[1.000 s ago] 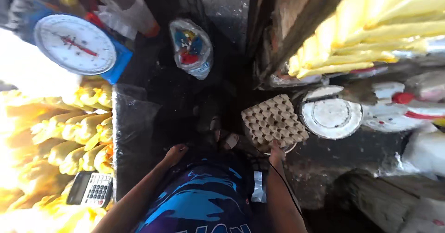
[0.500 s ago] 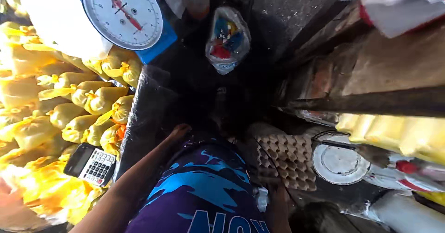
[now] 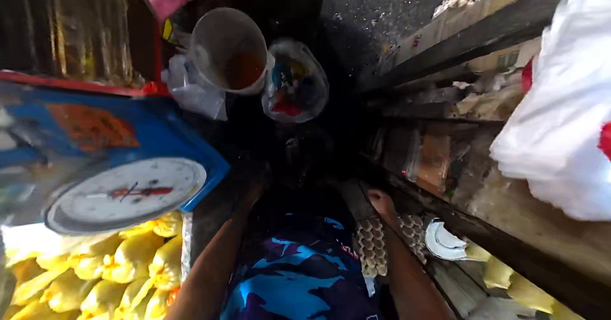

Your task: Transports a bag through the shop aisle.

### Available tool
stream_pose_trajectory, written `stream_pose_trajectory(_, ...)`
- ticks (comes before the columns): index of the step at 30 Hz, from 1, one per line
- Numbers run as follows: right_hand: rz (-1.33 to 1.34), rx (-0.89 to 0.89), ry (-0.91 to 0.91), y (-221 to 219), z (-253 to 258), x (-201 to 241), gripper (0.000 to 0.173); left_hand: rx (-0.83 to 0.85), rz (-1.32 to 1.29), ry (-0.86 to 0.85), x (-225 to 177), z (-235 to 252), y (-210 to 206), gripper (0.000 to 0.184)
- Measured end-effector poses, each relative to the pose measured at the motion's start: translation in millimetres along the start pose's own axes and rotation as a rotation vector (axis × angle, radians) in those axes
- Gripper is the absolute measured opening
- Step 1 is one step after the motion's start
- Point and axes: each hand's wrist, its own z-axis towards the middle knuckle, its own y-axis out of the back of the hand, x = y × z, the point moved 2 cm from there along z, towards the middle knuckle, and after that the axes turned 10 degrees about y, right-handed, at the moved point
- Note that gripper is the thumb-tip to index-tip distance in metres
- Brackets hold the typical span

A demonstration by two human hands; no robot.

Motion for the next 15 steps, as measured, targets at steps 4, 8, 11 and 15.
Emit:
stream_pose_trajectory(4, -0.046, -0.043, 0.174, 2, 122, 129, 0.041, -0.089, -0.151, -0.067, -71, 45, -18, 0.047)
stream_pose_trajectory(8, -0.005, -0.010, 0.348, -6, 248, 226, 0.041, -0.217, -0.278, -0.109, -126, 110, -24, 0.048)
stream_pose_trajectory(11, -0.035, -0.027, 0.379, -14, 330, 276, 0.058, -0.358, -0.232, -0.069, -167, 154, -23, 0.057)
stream_pose_trajectory(15, -0.091, 0.035, 0.359, -33, 411, 302, 0.097, -0.416, -0.234, -0.056, -196, 243, -19, 0.081)
